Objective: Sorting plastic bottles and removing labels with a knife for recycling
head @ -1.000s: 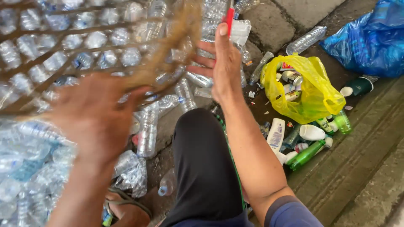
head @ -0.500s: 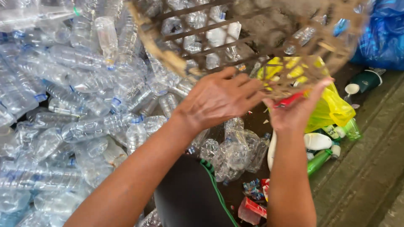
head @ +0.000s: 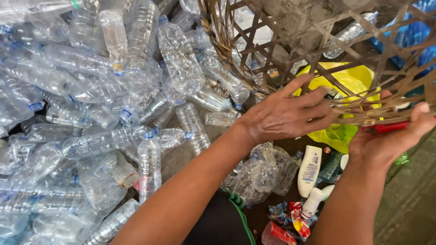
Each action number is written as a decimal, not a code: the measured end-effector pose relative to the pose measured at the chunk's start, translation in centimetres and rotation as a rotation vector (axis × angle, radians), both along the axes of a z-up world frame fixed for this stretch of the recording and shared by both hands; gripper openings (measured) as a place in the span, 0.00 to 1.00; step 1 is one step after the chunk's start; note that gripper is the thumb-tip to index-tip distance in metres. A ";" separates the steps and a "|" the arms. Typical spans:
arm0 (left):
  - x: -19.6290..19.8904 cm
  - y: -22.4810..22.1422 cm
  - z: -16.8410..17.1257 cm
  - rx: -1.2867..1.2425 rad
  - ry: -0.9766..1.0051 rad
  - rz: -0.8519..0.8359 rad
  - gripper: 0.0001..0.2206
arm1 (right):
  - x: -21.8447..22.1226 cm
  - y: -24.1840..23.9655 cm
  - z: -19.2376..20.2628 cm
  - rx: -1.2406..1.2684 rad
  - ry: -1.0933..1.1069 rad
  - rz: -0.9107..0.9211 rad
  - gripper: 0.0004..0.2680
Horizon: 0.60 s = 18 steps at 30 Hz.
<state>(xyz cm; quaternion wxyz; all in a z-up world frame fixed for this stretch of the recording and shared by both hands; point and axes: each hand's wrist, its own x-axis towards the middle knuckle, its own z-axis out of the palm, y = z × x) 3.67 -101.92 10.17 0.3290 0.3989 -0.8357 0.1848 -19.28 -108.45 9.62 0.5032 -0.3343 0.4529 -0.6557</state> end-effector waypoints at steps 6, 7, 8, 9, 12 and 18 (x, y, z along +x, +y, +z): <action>3.2 4.4 1.7 0.371 -0.013 -0.026 0.29 | 1.9 -1.8 0.1 0.090 -0.192 0.052 0.21; 4.4 6.0 -0.2 0.223 -0.029 0.138 0.36 | 2.3 -2.1 -0.1 0.148 -0.198 0.119 0.22; 5.6 7.6 -2.2 0.073 -0.043 0.300 0.42 | 2.7 -2.5 -0.5 0.207 -0.203 0.184 0.23; 7.3 10.5 -3.3 0.078 -0.044 0.301 0.42 | 2.7 -3.2 -0.8 0.212 -0.203 0.186 0.23; 12.1 19.6 -7.3 0.099 -0.231 0.540 0.40 | 2.3 -6.5 -2.7 0.239 -0.182 0.009 0.27; 17.0 39.7 -14.2 0.620 -0.187 0.688 0.32 | 0.5 -20.8 -10.0 0.110 0.122 -0.070 0.19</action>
